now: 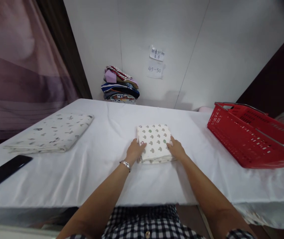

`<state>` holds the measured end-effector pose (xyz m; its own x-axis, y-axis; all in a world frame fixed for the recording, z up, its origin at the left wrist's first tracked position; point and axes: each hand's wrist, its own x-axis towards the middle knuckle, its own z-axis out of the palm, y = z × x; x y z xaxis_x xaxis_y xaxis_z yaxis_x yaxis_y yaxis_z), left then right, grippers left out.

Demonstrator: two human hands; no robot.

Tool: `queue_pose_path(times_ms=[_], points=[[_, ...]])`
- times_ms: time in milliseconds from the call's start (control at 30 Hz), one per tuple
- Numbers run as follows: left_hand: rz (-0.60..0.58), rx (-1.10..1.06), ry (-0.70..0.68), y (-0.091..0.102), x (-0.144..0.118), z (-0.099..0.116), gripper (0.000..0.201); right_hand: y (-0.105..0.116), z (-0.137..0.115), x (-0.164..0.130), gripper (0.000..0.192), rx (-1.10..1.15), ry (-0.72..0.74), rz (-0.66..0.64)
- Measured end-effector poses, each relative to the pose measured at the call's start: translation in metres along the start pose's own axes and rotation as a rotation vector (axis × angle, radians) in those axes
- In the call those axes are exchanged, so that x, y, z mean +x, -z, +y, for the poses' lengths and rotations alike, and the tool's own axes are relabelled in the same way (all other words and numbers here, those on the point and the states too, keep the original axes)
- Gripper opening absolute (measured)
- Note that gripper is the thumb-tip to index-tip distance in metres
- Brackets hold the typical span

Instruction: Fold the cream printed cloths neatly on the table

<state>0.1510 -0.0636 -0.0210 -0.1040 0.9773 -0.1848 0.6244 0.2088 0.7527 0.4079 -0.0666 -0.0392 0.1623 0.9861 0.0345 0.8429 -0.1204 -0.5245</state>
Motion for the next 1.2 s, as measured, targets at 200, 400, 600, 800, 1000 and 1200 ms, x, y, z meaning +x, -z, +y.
queue_pose_path(times_ms=[200, 400, 600, 800, 1000, 1200], points=[[-0.082, -0.222, 0.134, 0.010, -0.003, 0.001, 0.070, 0.003, 0.005, -0.019, 0.078, 0.437, -0.106, -0.077], [-0.337, -0.594, 0.252, 0.026, -0.012, -0.003, 0.061, 0.018, 0.004, -0.047, 0.102, 0.862, -0.261, -0.183], [-0.551, -0.659, 0.285, 0.033, -0.012, 0.011, 0.054, 0.022, -0.002, -0.039, 0.106, 1.122, -0.328, -0.279], [-0.416, -0.682, 0.233, 0.025, -0.005, 0.002, 0.052, 0.017, 0.004, -0.036, 0.094, 1.285, -0.370, -0.280], [-0.190, -0.297, 0.140, 0.027, -0.004, 0.000, 0.056, 0.013, 0.004, -0.037, 0.091, 1.341, -0.278, -0.285], [-0.086, 0.094, 0.063, 0.034, -0.007, 0.012, 0.049, 0.018, 0.003, -0.018, 0.090, 1.077, -0.149, -0.252]])
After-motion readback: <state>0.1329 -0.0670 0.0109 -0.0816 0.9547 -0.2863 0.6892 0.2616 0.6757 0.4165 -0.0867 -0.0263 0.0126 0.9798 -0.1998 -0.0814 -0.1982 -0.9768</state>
